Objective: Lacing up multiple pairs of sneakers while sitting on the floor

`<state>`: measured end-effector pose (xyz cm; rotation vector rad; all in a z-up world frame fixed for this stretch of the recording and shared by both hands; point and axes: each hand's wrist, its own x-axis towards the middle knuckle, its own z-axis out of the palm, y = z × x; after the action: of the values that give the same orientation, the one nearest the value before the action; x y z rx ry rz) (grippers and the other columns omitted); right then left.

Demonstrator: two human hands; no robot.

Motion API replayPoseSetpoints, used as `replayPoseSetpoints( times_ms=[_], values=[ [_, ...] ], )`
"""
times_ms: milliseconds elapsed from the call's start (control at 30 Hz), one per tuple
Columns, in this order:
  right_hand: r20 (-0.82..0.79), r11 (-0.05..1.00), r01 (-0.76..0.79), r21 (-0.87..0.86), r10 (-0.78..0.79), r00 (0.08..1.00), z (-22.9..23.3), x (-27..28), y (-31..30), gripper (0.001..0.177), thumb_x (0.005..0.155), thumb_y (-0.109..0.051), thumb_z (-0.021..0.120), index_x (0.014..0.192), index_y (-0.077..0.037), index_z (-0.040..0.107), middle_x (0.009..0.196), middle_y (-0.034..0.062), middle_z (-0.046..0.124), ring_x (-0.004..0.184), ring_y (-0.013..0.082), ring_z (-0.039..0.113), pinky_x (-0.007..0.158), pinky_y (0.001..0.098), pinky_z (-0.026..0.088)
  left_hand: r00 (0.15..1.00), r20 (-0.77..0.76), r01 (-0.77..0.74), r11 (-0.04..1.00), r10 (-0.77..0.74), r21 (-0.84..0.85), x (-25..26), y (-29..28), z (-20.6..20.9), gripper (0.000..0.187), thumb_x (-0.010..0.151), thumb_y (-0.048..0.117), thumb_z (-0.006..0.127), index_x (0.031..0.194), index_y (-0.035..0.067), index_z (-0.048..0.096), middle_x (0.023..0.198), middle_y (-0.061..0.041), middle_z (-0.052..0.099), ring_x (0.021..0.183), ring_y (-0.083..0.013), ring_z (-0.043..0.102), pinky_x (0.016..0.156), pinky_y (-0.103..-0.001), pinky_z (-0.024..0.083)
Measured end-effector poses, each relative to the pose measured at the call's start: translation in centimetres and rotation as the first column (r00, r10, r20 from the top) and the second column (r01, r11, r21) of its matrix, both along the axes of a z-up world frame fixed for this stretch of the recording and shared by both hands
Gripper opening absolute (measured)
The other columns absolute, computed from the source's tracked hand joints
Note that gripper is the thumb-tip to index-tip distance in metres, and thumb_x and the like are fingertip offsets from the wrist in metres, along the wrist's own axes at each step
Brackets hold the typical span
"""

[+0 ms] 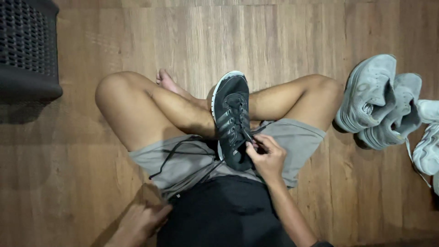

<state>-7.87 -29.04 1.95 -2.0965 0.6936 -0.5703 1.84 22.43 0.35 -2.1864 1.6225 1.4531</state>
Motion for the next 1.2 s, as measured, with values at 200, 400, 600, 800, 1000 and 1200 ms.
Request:
replayPoseSetpoints(
  times_ms=[200,400,600,800,1000,1200],
  values=[
    [0.026,0.999,-0.006,0.032,0.006,1.000,1.0,0.7,0.3,0.034,0.100,-0.005,0.101,0.134,-0.005,0.099,0.119,0.0067,0.093,0.084,0.0096,0.082,0.086,0.0252,0.070,0.997,0.017,-0.072,0.997,0.073,-0.038,-2.0,12.2,-1.9,0.045,0.121,0.050,0.079,0.161,0.034,0.068,0.090,-0.003,0.085,0.074,-0.0295,0.083,0.070,-0.050,0.067],
    [0.023,0.999,-0.024,0.031,0.023,0.999,0.6,0.6,0.4,0.042,0.096,-0.006,0.101,0.138,-0.006,0.098,0.121,0.0072,0.091,0.091,0.0111,0.084,0.088,0.0252,0.070,0.998,0.066,0.000,0.994,-0.008,0.106,-4.6,14.9,-8.0,0.031,0.123,0.055,0.079,0.138,0.029,0.086,0.080,-0.001,0.085,0.071,-0.0318,0.085,0.066,-0.057,0.069],
    [0.104,0.995,-0.073,-0.068,0.080,0.991,0.5,0.5,0.1,0.039,0.102,-0.007,0.100,0.141,-0.008,0.094,0.124,0.0117,0.086,0.092,0.0173,0.082,0.088,0.0298,0.069,0.986,0.034,-0.162,0.918,0.160,0.362,-0.8,0.8,2.3,0.012,0.109,0.027,0.085,0.113,0.034,0.076,0.111,0.006,0.084,0.098,-0.0230,0.086,0.088,-0.046,0.069],
    [0.204,0.993,-0.117,-0.010,0.116,0.972,0.3,0.5,0.1,0.019,0.104,0.001,0.100,0.123,0.000,0.094,0.124,0.0163,0.086,0.107,0.0231,0.085,0.089,0.0304,0.071,0.873,0.024,-0.389,0.724,0.487,-0.570,2.9,-15.8,10.4,0.013,0.114,0.041,0.079,0.118,0.028,0.082,0.114,0.006,0.090,0.074,-0.0294,0.089,0.055,-0.054,0.073],
    [0.260,0.994,-0.081,-0.072,0.097,0.961,-0.4,-0.1,0.0,0.026,0.094,0.009,0.100,0.096,-0.017,0.102,0.114,0.0096,0.091,0.090,0.0322,0.094,0.082,0.0439,0.078,0.677,0.258,-0.114,0.445,0.689,-0.888,0.7,-31.4,4.7,0.031,0.115,0.046,0.074,0.136,0.028,0.089,0.094,0.006,0.074,0.064,-0.0186,0.076,0.055,-0.033,0.062],
    [0.260,0.992,-0.003,0.126,-0.030,0.965,-2.2,-1.0,0.4,0.053,0.094,-0.002,0.112,0.138,0.003,0.082,0.112,0.0168,0.097,0.087,0.0270,0.094,0.083,0.0381,0.074,0.515,0.353,-0.117,0.472,0.781,-0.874,-0.8,-36.5,2.9,0.030,0.113,0.027,0.080,0.137,0.019,0.096,0.068,0.004,0.072,0.043,-0.0127,0.058,0.046,-0.026,0.051]
  ],
)
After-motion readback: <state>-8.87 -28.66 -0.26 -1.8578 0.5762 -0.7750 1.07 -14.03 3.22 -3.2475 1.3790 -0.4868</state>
